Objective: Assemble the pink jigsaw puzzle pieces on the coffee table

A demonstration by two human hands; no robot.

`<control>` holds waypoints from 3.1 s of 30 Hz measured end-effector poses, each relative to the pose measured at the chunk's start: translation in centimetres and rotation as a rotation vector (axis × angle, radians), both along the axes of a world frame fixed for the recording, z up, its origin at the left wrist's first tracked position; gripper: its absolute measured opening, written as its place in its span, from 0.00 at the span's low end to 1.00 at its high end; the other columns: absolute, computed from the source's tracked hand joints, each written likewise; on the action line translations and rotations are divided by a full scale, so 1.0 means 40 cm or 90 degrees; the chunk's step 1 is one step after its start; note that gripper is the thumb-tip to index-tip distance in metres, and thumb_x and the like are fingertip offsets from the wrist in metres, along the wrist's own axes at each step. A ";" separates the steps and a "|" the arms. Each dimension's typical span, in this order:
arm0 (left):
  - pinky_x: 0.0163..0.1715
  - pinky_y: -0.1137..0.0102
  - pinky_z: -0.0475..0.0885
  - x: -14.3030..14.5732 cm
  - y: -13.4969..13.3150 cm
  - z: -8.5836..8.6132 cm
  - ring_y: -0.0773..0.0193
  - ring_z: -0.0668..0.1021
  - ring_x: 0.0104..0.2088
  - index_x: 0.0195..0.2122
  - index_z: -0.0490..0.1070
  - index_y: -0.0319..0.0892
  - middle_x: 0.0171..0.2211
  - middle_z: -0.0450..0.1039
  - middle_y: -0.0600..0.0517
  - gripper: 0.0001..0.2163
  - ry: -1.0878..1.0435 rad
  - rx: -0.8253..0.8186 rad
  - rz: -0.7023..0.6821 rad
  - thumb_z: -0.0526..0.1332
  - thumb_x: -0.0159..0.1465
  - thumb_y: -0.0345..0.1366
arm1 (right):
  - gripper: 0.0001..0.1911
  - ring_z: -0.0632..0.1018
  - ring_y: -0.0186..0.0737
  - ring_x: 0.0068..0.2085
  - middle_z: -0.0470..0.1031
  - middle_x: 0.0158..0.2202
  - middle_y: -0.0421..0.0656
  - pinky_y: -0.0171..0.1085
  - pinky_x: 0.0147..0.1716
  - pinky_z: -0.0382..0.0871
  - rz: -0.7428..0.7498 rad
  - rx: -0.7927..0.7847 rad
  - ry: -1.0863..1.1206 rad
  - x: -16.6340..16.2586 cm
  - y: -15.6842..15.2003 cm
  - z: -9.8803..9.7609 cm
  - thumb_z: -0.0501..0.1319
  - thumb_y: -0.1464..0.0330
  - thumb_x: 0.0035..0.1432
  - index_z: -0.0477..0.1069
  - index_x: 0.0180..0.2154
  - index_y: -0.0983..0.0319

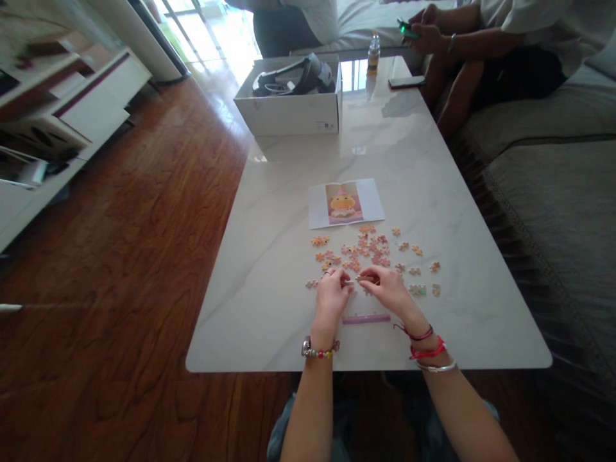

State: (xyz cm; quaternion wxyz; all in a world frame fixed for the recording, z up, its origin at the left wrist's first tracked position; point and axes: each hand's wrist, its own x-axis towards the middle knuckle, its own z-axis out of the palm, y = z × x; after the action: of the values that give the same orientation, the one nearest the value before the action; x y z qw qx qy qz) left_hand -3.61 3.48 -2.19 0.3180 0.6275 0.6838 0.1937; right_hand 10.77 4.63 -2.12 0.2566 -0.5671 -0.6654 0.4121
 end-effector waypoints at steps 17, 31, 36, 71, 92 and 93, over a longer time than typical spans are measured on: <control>0.23 0.76 0.61 0.016 -0.006 0.053 0.71 0.68 0.22 0.25 0.70 0.39 0.20 0.67 0.55 0.09 -0.316 -0.042 0.037 0.56 0.54 0.39 | 0.12 0.70 0.32 0.23 0.71 0.21 0.40 0.32 0.23 0.64 -0.060 -0.089 0.241 0.013 -0.006 0.042 0.64 0.61 0.42 0.71 0.26 0.63; 0.19 0.77 0.55 0.008 -0.006 0.065 0.76 0.61 0.18 0.20 0.69 0.37 0.15 0.61 0.58 0.10 -0.629 -0.128 0.173 0.63 0.47 0.39 | 0.14 0.68 0.30 0.19 0.69 0.17 0.37 0.32 0.19 0.64 -0.111 -0.170 0.392 -0.030 -0.017 0.086 0.67 0.61 0.37 0.70 0.24 0.64; 0.18 0.78 0.56 0.002 -0.004 0.064 0.76 0.63 0.18 0.20 0.68 0.37 0.15 0.62 0.58 0.10 -0.682 -0.170 0.200 0.64 0.44 0.39 | 0.13 0.70 0.31 0.21 0.71 0.19 0.40 0.31 0.19 0.64 -0.112 -0.110 0.347 -0.034 -0.031 0.099 0.67 0.61 0.37 0.71 0.24 0.63; 0.42 0.62 0.65 -0.186 -0.016 0.049 0.56 0.71 0.41 0.42 0.70 0.40 0.43 0.62 0.41 0.15 0.214 0.036 0.396 0.55 0.57 0.41 | 0.12 0.72 0.33 0.29 0.72 0.28 0.40 0.35 0.30 0.69 -0.126 -0.060 0.362 0.021 -0.005 -0.002 0.65 0.64 0.40 0.73 0.30 0.61; 0.27 0.75 0.63 0.106 -0.043 0.041 0.69 0.70 0.25 0.25 0.68 0.42 0.22 0.68 0.54 0.06 -0.211 0.068 -0.040 0.54 0.56 0.30 | 0.15 0.72 0.35 0.26 0.71 0.23 0.40 0.34 0.26 0.68 -0.131 -0.114 0.326 0.090 -0.007 0.036 0.68 0.61 0.34 0.69 0.24 0.62; 0.27 0.74 0.62 0.105 -0.045 0.042 0.69 0.70 0.25 0.25 0.68 0.42 0.22 0.68 0.54 0.06 -0.198 0.073 -0.054 0.53 0.56 0.30 | 0.15 0.72 0.35 0.26 0.72 0.23 0.40 0.34 0.25 0.68 -0.113 -0.119 0.315 0.096 -0.007 0.038 0.68 0.61 0.34 0.69 0.24 0.62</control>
State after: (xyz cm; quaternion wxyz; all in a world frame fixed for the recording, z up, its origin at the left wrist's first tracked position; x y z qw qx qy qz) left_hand 0.58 1.70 -0.51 0.3918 0.6354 0.5869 0.3135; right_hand 14.60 4.37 -0.61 0.3932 -0.5266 -0.4889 0.5737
